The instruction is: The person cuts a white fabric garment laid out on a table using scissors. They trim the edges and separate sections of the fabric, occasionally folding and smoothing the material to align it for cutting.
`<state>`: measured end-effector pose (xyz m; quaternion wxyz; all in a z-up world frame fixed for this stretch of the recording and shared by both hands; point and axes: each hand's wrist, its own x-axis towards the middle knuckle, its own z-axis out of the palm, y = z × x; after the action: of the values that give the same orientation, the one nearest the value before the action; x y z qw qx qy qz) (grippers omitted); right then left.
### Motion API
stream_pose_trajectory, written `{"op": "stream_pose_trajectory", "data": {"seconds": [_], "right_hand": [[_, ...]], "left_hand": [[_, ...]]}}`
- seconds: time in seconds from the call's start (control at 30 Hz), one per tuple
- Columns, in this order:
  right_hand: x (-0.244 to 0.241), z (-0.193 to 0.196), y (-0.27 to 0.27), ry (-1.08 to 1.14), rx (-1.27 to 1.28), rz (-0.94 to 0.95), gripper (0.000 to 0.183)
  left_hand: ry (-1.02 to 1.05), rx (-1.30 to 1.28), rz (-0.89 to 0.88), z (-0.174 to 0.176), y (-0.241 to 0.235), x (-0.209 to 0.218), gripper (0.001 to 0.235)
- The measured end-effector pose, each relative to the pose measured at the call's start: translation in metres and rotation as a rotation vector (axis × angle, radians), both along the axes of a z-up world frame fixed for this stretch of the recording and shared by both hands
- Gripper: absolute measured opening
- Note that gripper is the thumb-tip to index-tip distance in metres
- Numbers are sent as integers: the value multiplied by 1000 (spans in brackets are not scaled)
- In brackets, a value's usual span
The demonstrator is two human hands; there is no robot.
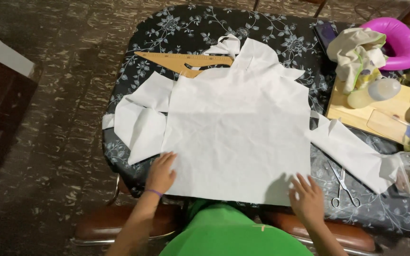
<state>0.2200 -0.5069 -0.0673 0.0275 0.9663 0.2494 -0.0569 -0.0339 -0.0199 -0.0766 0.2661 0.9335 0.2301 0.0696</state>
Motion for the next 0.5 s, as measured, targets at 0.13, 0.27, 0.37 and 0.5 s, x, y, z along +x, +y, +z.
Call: {"op": "stream_pose_trajectory", "data": {"seconds": [0.13, 0.27, 0.37, 0.5], "right_hand": [[19, -18, 69, -202, 204, 439, 48], [9, -13, 132, -22, 110, 439, 100], [5, -8, 157, 118, -83, 411, 101], [18, 4, 150, 205, -174, 327, 100]], "left_hand": [[312, 93, -190, 46, -49, 68, 86], [457, 106, -326, 71, -84, 107, 101], [518, 70, -354, 69, -90, 120, 102], [579, 124, -386, 66, -83, 121, 104]]}}
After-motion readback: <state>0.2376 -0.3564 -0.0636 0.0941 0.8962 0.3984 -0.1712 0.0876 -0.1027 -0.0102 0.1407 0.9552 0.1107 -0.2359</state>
